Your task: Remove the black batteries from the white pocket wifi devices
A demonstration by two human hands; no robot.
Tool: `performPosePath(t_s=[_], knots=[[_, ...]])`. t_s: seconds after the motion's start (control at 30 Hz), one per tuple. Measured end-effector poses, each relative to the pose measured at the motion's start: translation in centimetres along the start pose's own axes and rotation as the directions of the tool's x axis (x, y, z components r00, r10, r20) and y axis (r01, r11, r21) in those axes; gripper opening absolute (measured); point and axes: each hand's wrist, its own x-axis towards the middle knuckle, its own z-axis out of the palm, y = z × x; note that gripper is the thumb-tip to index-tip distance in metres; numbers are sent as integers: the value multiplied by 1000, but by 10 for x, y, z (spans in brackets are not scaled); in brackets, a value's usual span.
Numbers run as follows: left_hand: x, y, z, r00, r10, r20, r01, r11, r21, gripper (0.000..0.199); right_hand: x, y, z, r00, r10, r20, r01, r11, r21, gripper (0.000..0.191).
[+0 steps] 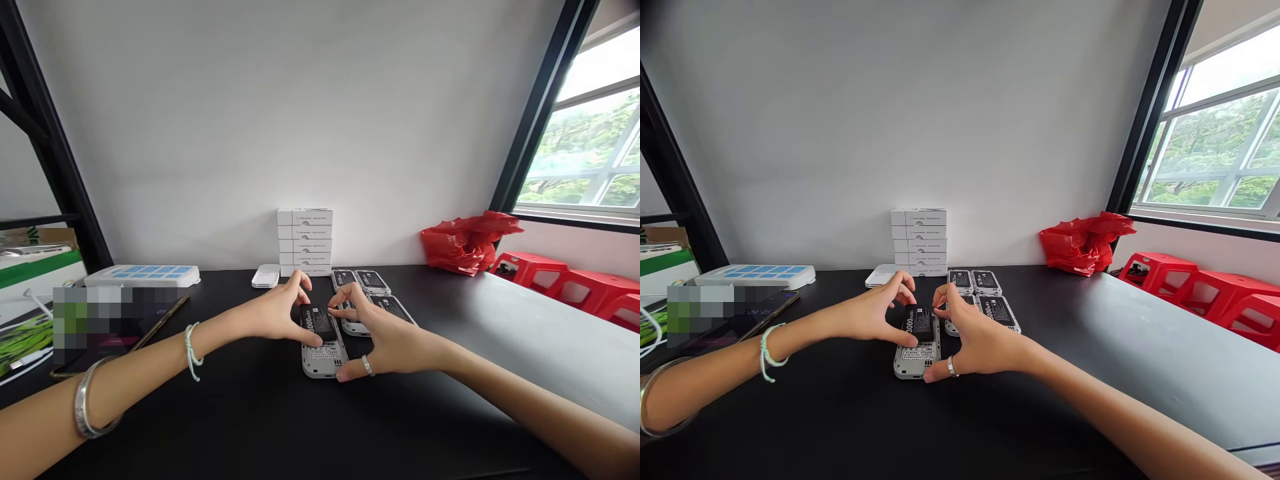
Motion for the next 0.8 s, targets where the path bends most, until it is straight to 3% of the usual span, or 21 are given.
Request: performPosePath(t_s=[0.27, 0.5, 0.67, 0.8], knots=[[-3, 6, 5, 999, -10, 32, 12, 997, -71, 82, -1, 1, 0, 1000, 21, 16, -21, 1000, -1, 79], [-8, 12, 9, 1000, -2, -7, 1, 997, -75, 55, -1, 3, 0, 1000, -3, 13, 3, 1000, -8, 82], [-19, 21, 14, 998, -42, -54, 46, 997, 67, 46, 0, 0, 1, 1000, -29, -1, 29, 998, -56, 81], [-25, 23, 14, 998, -62, -22, 64, 990, 126, 45, -1, -5, 2, 999, -35, 13, 36, 995, -89, 76]])
